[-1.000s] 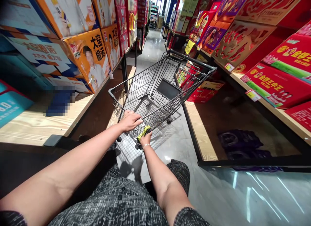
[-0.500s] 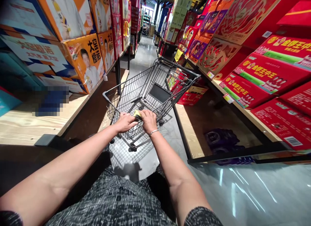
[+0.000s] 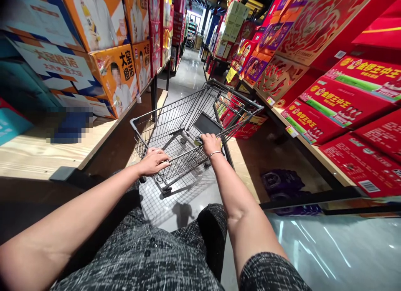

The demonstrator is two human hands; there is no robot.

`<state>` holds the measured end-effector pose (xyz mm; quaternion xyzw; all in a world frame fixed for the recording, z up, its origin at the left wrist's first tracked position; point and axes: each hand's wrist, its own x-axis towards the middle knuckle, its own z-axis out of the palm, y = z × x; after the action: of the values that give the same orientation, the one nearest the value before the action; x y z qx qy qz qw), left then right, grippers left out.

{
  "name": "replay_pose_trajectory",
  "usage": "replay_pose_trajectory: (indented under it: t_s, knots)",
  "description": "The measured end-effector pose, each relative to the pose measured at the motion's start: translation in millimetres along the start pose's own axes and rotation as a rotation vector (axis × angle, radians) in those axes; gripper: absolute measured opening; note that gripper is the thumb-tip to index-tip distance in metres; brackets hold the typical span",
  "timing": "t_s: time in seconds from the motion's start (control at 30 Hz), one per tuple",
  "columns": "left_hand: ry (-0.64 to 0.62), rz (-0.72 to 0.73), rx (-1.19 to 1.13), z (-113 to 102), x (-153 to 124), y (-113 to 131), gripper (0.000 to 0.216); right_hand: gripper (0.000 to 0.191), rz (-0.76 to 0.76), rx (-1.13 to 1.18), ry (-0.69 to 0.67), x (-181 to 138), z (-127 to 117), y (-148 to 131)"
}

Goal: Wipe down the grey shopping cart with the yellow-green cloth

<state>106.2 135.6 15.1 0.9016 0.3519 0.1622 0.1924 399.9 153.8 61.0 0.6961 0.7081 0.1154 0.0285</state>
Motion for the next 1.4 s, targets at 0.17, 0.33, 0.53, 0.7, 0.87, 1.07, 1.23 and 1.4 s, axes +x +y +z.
replay_pose_trajectory:
  t_s: [0.17, 0.33, 0.53, 0.7, 0.87, 1.07, 1.23, 1.4]
  knots:
    - [-0.005, 0.034, -0.042, -6.7, -4.4, -12.0, 0.027, 0.029, 0.034, 0.014, 0.0, -15.6, 2.4, -8.8]
    - [0.014, 0.068, -0.041, -9.5, -1.7, -22.4, 0.029, 0.044, 0.075, 0.11, 0.07, -35.5, 8.8, -6.5]
    - [-0.012, 0.042, 0.11, -13.5, 9.5, 3.9, 0.044, 0.066, 0.073, 0.278, 0.226, -58.7, 26.8, -10.8]
    - [-0.061, -0.122, 0.163, -4.4, 9.8, 27.9, 0.056, 0.052, -0.011, 0.326, 0.345, -85.0, 66.1, -52.0]
    - [-0.049, -0.088, 0.179, -5.0, 4.5, 15.4, 0.054, 0.048, -0.21, 0.365, 0.174, -108.9, 121.9, -98.3]
    - [0.006, -0.086, 0.215, -9.7, 7.4, 1.4, 0.041, 0.032, -0.353, 0.344, -0.172, -122.1, 171.8, -117.7]
    - [0.019, -0.091, 0.277, -10.9, 12.8, -10.9, 0.047, 0.029, -0.376, 0.299, -0.237, -128.1, 166.2, -103.4]
    - [-0.043, -0.086, 0.326, -20.1, 16.5, -30.4, 0.05, 0.037, -0.28, 0.205, 0.181, -129.6, 117.2, -53.9]
